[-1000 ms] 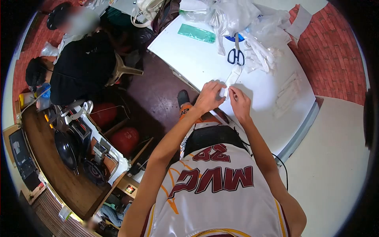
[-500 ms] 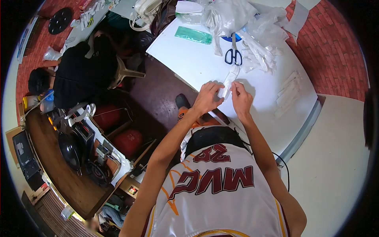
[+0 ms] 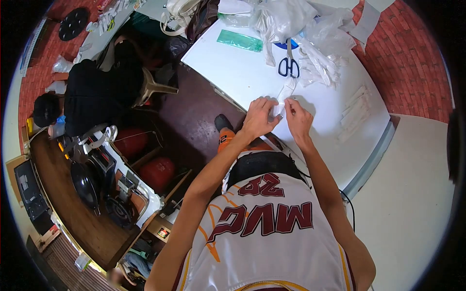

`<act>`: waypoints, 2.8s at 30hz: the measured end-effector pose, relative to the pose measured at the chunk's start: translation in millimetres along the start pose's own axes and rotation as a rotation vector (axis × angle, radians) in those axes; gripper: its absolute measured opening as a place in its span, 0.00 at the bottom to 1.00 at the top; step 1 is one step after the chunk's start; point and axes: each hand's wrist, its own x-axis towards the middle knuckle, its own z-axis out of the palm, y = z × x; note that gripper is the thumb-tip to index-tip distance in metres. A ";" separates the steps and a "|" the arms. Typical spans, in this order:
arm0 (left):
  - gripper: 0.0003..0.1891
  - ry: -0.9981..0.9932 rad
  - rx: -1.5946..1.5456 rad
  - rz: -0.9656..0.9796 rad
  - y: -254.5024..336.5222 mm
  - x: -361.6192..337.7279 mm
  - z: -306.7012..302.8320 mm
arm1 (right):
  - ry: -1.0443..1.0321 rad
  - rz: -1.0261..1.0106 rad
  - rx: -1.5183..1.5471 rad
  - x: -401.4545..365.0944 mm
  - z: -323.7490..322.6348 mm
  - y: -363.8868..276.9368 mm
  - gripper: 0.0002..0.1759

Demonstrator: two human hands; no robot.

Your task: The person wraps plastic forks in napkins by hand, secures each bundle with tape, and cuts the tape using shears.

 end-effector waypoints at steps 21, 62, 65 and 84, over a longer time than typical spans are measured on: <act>0.19 0.117 0.089 -0.039 -1.9 0.2 21.5 | -0.090 -0.111 -0.037 -9.3 -3.2 -5.6 0.07; 0.21 0.212 0.039 0.007 -8.5 1.8 25.8 | -0.253 0.271 0.314 10.3 0.7 15.9 0.09; 0.22 0.213 0.047 0.016 -7.1 1.9 23.2 | -0.220 0.246 0.305 6.4 0.2 9.0 0.10; 0.24 -0.355 -0.529 -0.504 -19.5 -17.5 -67.5 | -0.152 0.339 0.099 -2.8 -7.8 -18.8 0.21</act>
